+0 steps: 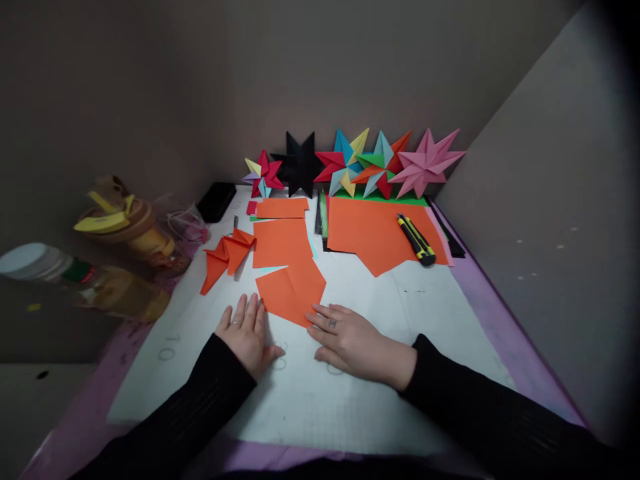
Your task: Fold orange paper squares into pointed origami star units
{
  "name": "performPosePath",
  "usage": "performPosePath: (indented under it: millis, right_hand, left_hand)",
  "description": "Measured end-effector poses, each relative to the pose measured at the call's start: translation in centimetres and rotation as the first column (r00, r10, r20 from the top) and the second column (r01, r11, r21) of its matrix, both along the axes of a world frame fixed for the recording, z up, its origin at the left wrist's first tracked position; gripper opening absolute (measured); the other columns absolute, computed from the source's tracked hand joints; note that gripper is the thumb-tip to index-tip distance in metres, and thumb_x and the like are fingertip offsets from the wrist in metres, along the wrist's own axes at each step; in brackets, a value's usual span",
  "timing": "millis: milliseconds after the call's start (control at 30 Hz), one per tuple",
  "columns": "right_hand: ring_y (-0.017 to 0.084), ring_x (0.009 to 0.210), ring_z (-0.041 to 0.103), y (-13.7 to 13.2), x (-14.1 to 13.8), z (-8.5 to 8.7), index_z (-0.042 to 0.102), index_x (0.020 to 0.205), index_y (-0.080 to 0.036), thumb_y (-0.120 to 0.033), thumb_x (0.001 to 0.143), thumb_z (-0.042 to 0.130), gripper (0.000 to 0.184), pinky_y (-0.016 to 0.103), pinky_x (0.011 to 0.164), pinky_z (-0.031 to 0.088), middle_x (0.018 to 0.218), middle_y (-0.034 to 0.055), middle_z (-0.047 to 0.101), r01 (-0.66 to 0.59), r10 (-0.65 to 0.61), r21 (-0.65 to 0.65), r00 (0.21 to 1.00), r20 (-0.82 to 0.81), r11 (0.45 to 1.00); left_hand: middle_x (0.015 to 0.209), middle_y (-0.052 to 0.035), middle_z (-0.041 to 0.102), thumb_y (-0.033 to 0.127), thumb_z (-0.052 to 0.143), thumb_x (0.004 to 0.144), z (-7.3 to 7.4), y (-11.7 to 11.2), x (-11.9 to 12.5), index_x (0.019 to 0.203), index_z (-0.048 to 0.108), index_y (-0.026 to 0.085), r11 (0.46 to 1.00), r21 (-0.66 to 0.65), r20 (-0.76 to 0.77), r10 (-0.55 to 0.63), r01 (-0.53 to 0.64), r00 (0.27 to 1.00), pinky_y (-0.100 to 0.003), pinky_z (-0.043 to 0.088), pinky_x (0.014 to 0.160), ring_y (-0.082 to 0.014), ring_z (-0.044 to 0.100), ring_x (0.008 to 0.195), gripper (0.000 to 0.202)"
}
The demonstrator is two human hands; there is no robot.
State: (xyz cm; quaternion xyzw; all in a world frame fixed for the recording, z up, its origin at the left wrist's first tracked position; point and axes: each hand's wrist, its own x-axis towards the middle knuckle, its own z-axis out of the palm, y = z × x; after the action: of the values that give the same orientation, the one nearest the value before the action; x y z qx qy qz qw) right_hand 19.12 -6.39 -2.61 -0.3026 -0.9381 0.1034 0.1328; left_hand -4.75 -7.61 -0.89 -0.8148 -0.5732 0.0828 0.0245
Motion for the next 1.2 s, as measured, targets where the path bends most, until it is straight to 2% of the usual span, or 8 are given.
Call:
performPosePath:
  millis: [167,267,500,667,867,967,1033,1200]
  right_hand:
    - [0.029,0.125,0.043,0.2,0.2,0.4,0.057,0.121,-0.016,-0.035,0.088,0.051,0.039,0.047,0.100,0.037,0.127,0.0110,0.056,-0.006,0.005,-0.057,0.999,-0.033,0.998]
    - [0.024,0.124,0.045,0.5,0.4,0.5,0.054,0.123,-0.014,-0.029,0.088,0.049,0.039,0.042,0.102,0.038,0.126,0.0107,0.057,0.016,-0.035,-0.136,0.989,-0.140,0.991]
    - [0.028,0.122,0.047,0.3,0.2,0.5,0.061,0.116,-0.014,-0.029,0.087,0.051,0.034,0.044,0.100,0.040,0.127,0.0155,0.056,0.014,-0.020,-0.056,0.995,-0.097,0.998]
    - [0.028,0.123,0.046,0.1,0.2,0.6,0.060,0.116,-0.014,-0.029,0.087,0.052,0.034,0.045,0.098,0.041,0.126,0.0157,0.055,0.007,-0.009,-0.036,0.998,-0.058,0.999]
    - [0.025,0.118,0.049,0.3,0.3,0.4,0.058,0.118,-0.017,-0.027,0.088,0.050,0.033,0.043,0.095,0.043,0.123,0.0118,0.058,0.009,-0.019,-0.053,0.982,-0.186,0.999]
    - [0.022,0.104,0.055,0.8,0.4,0.3,0.054,0.120,-0.017,-0.023,0.088,0.049,0.034,0.040,0.091,0.046,0.108,0.0104,0.064,0.130,-0.151,-0.086,0.936,-0.317,0.988]
    - [0.022,0.096,0.056,1.2,0.6,0.4,0.054,0.121,-0.017,-0.021,0.087,0.049,0.034,0.041,0.087,0.047,0.097,0.0096,0.065,0.247,-0.273,-0.119,0.900,-0.338,0.962]
    - [0.024,0.104,0.050,1.7,0.6,0.7,0.052,0.123,-0.019,-0.021,0.085,0.052,0.038,0.043,0.092,0.043,0.110,0.0090,0.062,0.299,-0.341,-0.185,0.898,-0.276,0.936]
  left_hand:
    - [0.141,-0.0126,0.038,0.065,0.051,0.075,-1.2,-0.7,1.9,0.136,0.040,0.014,0.959,-0.011,0.151,-0.277,0.282,0.949,-0.046,0.028,0.104,-0.0320,0.035,0.130,0.080]
    - [0.140,-0.0126,0.040,0.067,0.048,0.075,-1.4,-0.8,2.3,0.135,0.041,0.012,0.935,-0.054,0.171,-0.337,0.351,0.926,-0.042,0.034,0.101,-0.0310,0.036,0.130,0.082]
    - [0.141,-0.0112,0.037,0.062,0.047,0.078,-1.1,-0.6,1.6,0.136,0.040,0.012,0.944,-0.080,0.183,-0.301,0.319,0.936,-0.045,0.034,0.100,-0.0299,0.035,0.131,0.077]
    - [0.142,-0.0139,0.036,0.059,0.048,0.077,-1.5,-0.2,0.0,0.137,0.038,0.010,0.980,-0.093,0.148,-0.163,0.177,0.975,-0.047,0.036,0.097,-0.0323,0.034,0.131,0.077]
    - [0.139,-0.0215,0.038,0.052,0.055,0.075,0.8,1.1,-0.4,0.128,0.048,0.005,0.994,-0.099,0.023,0.041,-0.039,0.999,-0.053,0.034,0.095,-0.0380,0.037,0.127,0.071]
    - [0.127,-0.0205,0.054,0.041,0.049,0.084,2.4,2.5,0.7,0.113,0.059,0.009,0.998,-0.021,0.058,0.052,-0.051,0.997,-0.047,0.039,0.090,-0.0350,0.050,0.116,0.045]
    - [0.102,-0.0158,0.066,0.038,0.045,0.086,2.8,3.7,1.6,0.097,0.062,0.013,0.998,-0.056,0.078,0.041,-0.037,0.996,-0.041,0.043,0.080,-0.0308,0.059,0.098,0.032]
    - [0.098,-0.0111,0.062,0.031,0.055,0.079,1.2,6.1,2.6,0.100,0.053,0.015,0.989,-0.150,0.264,0.034,0.006,0.964,-0.035,0.045,0.076,-0.0268,0.058,0.092,0.026]
